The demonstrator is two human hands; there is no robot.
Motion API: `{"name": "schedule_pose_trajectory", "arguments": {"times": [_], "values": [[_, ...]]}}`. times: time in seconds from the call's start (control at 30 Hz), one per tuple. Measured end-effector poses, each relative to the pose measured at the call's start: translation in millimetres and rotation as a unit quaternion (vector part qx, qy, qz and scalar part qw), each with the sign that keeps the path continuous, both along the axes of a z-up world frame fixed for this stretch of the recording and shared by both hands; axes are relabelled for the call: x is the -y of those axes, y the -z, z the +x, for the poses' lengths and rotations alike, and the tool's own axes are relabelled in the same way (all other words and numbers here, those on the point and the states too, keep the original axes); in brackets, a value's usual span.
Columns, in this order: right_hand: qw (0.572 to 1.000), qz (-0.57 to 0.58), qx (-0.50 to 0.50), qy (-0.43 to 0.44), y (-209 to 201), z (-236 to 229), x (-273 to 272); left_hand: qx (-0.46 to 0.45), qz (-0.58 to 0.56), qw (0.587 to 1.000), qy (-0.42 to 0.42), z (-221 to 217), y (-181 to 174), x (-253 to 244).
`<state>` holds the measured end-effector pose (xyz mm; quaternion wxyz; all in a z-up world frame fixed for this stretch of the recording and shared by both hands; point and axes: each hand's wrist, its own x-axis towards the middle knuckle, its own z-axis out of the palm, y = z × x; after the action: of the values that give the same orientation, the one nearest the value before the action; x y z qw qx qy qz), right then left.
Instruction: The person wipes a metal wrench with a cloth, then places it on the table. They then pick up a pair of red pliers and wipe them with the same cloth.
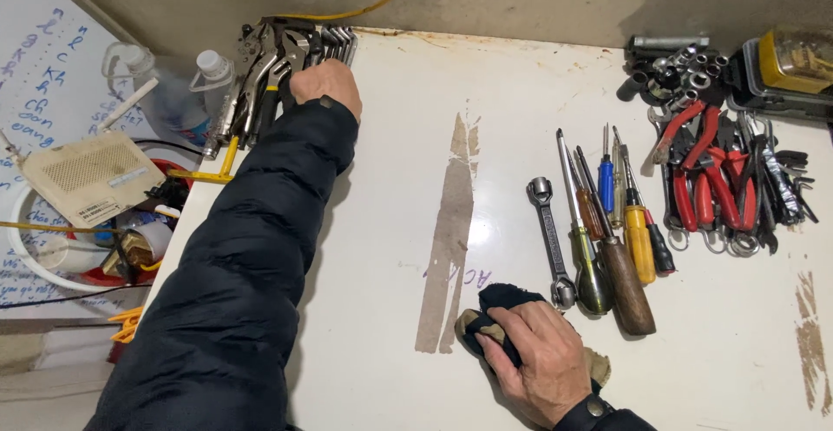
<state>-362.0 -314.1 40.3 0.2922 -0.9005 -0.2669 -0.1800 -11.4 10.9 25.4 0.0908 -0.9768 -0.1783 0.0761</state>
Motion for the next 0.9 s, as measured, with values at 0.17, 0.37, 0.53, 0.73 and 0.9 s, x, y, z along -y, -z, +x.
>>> {"name": "schedule_pose_trajectory", "arguments": {"times": [0.17,0.37,0.53,0.73,0.9], "values": [[1.0,0.002,-0.008,0.005,-1.2,-0.3,0.1,0.056,0.025,0.998,0.023,11.1,20.5,-3.8],[1.0,0.003,-0.016,0.007,-0.7,-0.8,-0.3,0.082,0.013,0.997,0.012,20.5,30.2,-3.5],[1.0,0.001,-0.019,0.008,-1.6,0.0,-0.2,0.093,0.013,0.995,0.023,16.9,20.5,-5.1],[1.0,0.004,0.0,0.002,-1.2,0.5,0.3,0.013,-0.08,0.996,-0.019,-5.7,-12.4,-2.6],[1.0,0.003,0.001,0.004,-2.4,0.0,-0.7,0.064,-0.075,0.995,-0.005,-5.8,-6.9,-7.0]]}}
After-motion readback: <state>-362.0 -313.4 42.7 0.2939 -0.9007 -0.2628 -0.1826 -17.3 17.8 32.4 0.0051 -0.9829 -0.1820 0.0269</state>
